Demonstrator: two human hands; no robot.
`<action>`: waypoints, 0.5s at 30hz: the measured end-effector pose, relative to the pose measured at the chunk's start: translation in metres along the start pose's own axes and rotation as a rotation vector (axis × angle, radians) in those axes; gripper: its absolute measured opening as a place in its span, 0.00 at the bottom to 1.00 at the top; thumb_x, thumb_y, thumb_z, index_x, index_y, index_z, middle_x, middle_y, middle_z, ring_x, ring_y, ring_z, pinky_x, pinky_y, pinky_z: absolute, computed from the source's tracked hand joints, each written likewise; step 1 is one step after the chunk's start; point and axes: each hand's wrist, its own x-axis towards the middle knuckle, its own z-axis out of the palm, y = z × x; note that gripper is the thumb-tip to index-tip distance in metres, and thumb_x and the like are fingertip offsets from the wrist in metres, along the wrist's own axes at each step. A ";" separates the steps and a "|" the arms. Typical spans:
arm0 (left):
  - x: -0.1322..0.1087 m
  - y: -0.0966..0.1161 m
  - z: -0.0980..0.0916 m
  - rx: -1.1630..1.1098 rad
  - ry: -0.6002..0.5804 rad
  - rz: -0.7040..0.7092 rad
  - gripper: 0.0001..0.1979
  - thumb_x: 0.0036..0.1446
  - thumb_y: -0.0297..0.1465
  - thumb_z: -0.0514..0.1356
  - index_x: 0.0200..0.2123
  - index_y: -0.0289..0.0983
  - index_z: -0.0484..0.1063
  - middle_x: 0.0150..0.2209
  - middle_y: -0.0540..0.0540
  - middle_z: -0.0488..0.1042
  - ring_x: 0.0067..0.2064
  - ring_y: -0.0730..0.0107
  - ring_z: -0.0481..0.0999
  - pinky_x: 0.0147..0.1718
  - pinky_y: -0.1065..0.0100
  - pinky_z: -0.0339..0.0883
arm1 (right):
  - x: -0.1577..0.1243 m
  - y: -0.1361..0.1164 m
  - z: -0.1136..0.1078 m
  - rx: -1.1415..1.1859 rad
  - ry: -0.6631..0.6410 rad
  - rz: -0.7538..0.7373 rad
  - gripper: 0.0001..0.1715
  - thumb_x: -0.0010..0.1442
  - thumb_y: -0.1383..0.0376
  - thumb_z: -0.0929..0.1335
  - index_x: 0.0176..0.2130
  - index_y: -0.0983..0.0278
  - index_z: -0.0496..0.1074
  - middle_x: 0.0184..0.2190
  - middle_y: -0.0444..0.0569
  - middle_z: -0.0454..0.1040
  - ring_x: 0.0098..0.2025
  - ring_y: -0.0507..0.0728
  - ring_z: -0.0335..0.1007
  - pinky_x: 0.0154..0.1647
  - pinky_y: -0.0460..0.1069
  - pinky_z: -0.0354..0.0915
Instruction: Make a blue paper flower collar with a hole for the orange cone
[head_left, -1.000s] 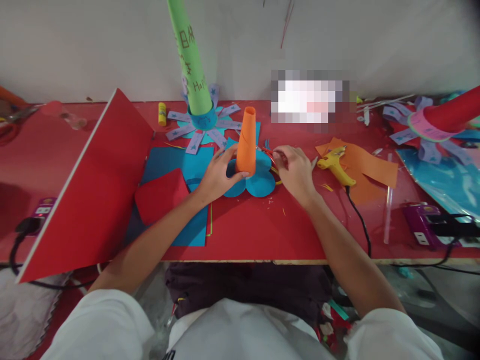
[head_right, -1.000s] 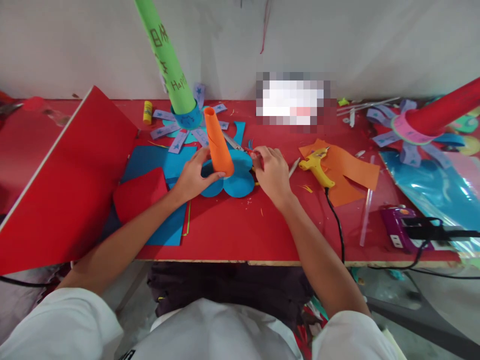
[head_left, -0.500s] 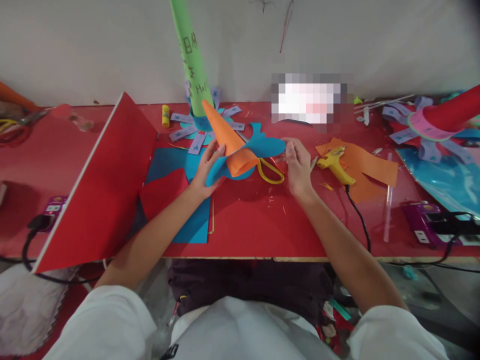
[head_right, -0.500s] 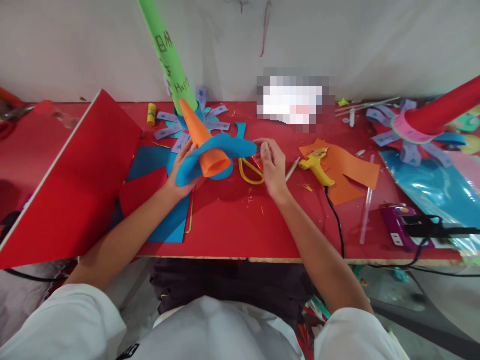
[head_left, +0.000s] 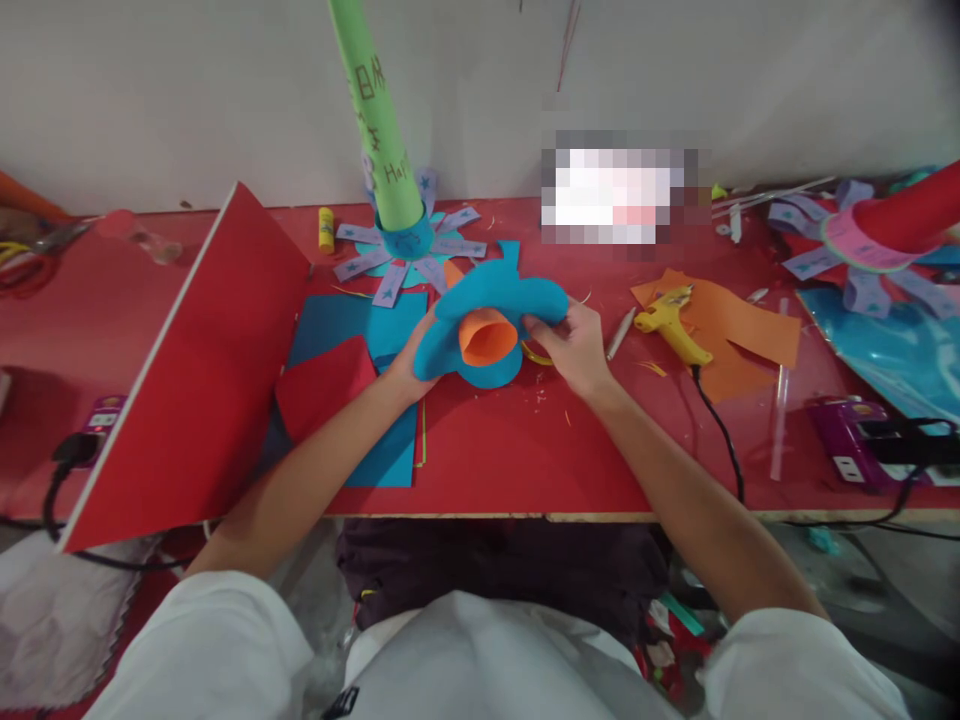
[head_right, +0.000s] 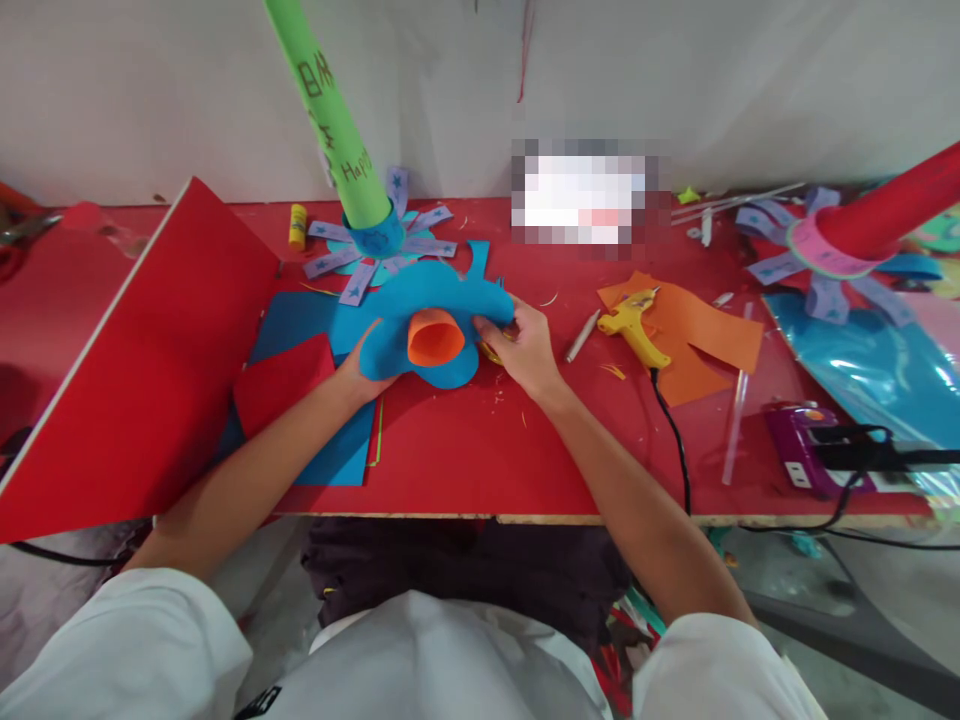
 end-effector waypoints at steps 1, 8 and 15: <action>0.000 0.002 0.002 -0.002 0.017 -0.002 0.21 0.60 0.50 0.73 0.50 0.45 0.81 0.49 0.48 0.86 0.61 0.50 0.83 0.63 0.49 0.78 | 0.000 0.000 0.000 0.002 0.022 0.004 0.25 0.61 0.40 0.77 0.42 0.56 0.80 0.38 0.48 0.85 0.43 0.64 0.83 0.52 0.64 0.82; 0.002 0.020 0.005 0.041 0.015 0.195 0.39 0.65 0.70 0.54 0.49 0.42 0.80 0.49 0.42 0.85 0.63 0.45 0.82 0.62 0.49 0.78 | 0.002 0.002 -0.006 0.012 0.212 -0.044 0.22 0.63 0.42 0.77 0.42 0.55 0.78 0.34 0.45 0.81 0.39 0.62 0.80 0.48 0.63 0.82; -0.001 0.016 -0.001 0.297 -0.131 0.364 0.31 0.59 0.63 0.69 0.47 0.43 0.82 0.47 0.42 0.84 0.52 0.53 0.85 0.51 0.56 0.82 | 0.003 0.006 -0.006 -0.092 0.197 -0.062 0.21 0.65 0.41 0.74 0.44 0.52 0.77 0.37 0.48 0.79 0.45 0.66 0.79 0.50 0.67 0.80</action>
